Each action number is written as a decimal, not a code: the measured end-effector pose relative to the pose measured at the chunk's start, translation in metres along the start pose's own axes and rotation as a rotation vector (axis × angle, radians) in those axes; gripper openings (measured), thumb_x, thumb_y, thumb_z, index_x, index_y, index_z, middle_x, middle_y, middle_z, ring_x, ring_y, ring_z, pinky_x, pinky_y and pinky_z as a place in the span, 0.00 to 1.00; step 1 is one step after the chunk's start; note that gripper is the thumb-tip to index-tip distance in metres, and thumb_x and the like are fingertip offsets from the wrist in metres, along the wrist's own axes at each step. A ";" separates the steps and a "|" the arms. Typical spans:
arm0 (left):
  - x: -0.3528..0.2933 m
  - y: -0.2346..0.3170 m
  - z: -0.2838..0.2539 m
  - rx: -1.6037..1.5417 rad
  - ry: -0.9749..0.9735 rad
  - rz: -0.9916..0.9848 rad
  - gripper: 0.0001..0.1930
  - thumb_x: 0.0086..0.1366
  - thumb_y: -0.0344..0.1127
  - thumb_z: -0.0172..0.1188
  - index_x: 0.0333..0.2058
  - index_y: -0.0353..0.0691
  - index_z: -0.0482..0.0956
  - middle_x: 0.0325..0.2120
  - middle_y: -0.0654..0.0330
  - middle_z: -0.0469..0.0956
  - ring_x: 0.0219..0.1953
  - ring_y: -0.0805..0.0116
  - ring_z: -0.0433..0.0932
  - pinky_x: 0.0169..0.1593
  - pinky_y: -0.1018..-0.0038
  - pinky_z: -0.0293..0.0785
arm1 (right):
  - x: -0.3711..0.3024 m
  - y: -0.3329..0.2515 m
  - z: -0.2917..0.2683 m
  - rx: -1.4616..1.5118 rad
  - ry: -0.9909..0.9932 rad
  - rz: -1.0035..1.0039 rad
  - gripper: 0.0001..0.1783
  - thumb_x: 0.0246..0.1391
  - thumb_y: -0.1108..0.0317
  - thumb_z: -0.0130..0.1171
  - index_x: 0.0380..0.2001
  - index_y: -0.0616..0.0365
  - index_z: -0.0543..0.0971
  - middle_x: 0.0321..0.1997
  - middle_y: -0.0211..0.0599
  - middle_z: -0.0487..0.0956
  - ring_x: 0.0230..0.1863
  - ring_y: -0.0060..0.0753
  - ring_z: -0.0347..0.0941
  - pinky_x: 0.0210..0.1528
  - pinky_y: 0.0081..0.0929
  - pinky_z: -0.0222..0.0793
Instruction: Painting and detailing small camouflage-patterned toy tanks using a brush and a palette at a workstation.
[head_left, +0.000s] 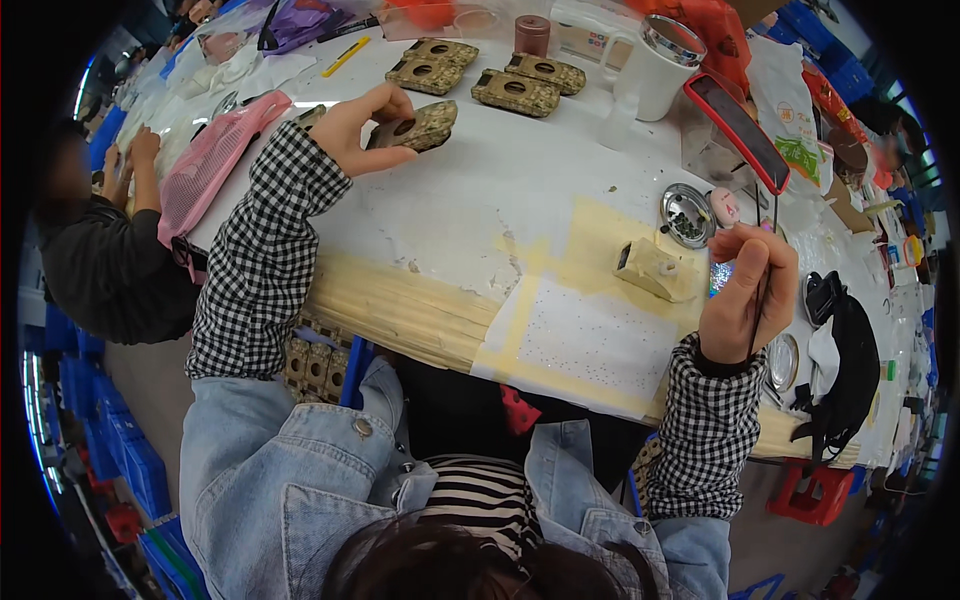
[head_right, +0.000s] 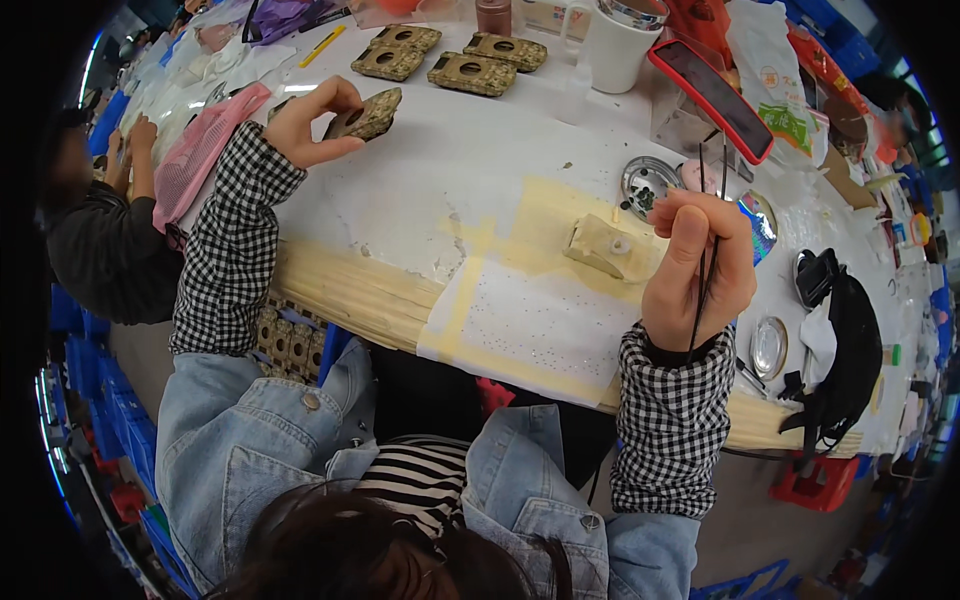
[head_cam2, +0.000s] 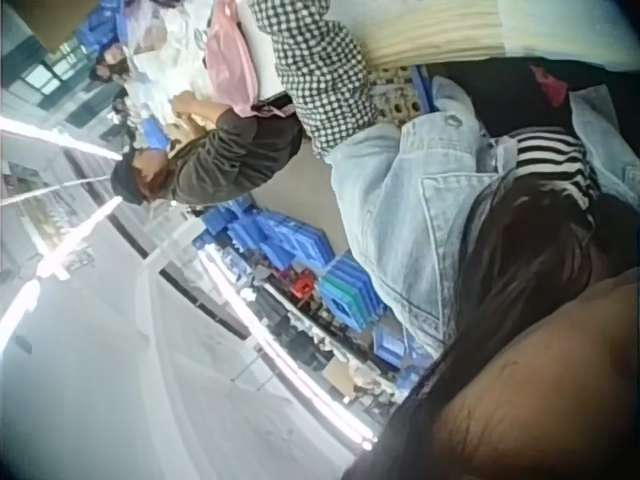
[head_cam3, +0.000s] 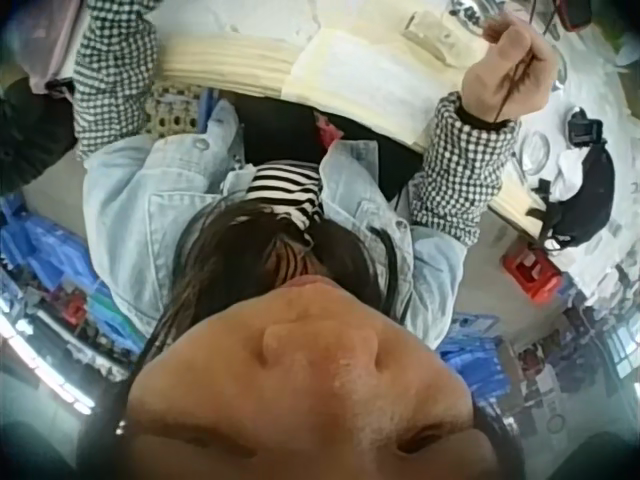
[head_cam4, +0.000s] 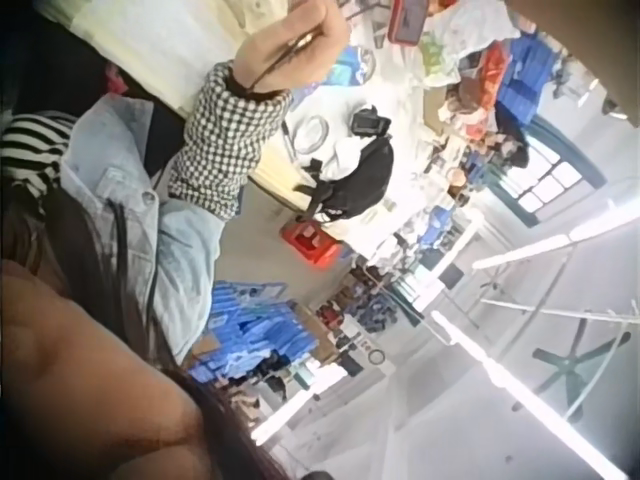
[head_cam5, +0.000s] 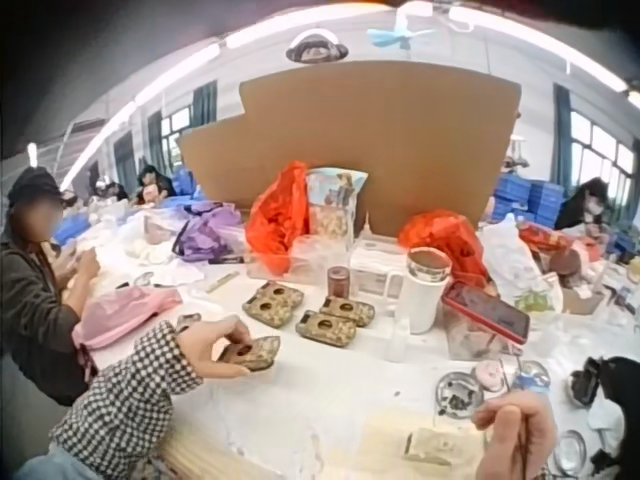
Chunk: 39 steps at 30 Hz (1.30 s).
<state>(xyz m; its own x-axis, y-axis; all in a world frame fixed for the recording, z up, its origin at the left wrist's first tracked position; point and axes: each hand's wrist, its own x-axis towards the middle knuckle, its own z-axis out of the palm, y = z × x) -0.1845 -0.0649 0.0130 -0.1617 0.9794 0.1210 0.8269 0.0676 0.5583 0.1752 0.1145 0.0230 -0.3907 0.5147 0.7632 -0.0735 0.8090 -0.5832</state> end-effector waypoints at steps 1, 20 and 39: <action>-0.001 0.016 0.006 -0.107 0.093 0.042 0.19 0.52 0.37 0.64 0.41 0.41 0.69 0.38 0.58 0.70 0.45 0.66 0.70 0.50 0.67 0.67 | 0.000 -0.001 0.002 0.034 0.039 0.011 0.11 0.61 0.67 0.44 0.32 0.65 0.72 0.27 0.38 0.76 0.26 0.21 0.70 0.31 0.17 0.67; 0.050 0.156 0.098 -1.396 -0.041 0.322 0.35 0.52 0.30 0.65 0.56 0.35 0.54 0.45 0.55 0.69 0.50 0.65 0.69 0.54 0.66 0.66 | 0.001 -0.013 0.010 0.043 -0.146 -0.175 0.28 0.36 0.67 0.72 0.31 0.58 0.60 0.41 0.57 0.73 0.43 0.42 0.74 0.43 0.31 0.72; 0.051 0.136 0.116 -1.896 -0.247 -0.253 0.23 0.68 0.42 0.37 0.56 0.32 0.56 0.53 0.39 0.62 0.57 0.52 0.64 0.58 0.60 0.65 | 0.004 -0.015 -0.019 -0.532 -0.419 -0.124 0.14 0.36 0.73 0.65 0.31 0.59 0.77 0.31 0.38 0.76 0.34 0.42 0.71 0.36 0.32 0.68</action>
<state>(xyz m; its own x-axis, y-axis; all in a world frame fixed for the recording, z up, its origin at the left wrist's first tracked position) -0.0177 0.0164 -0.0004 0.0428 0.9941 -0.0997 -0.8023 0.0936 0.5895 0.1917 0.1103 0.0400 -0.7385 0.3427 0.5806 0.2782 0.9393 -0.2007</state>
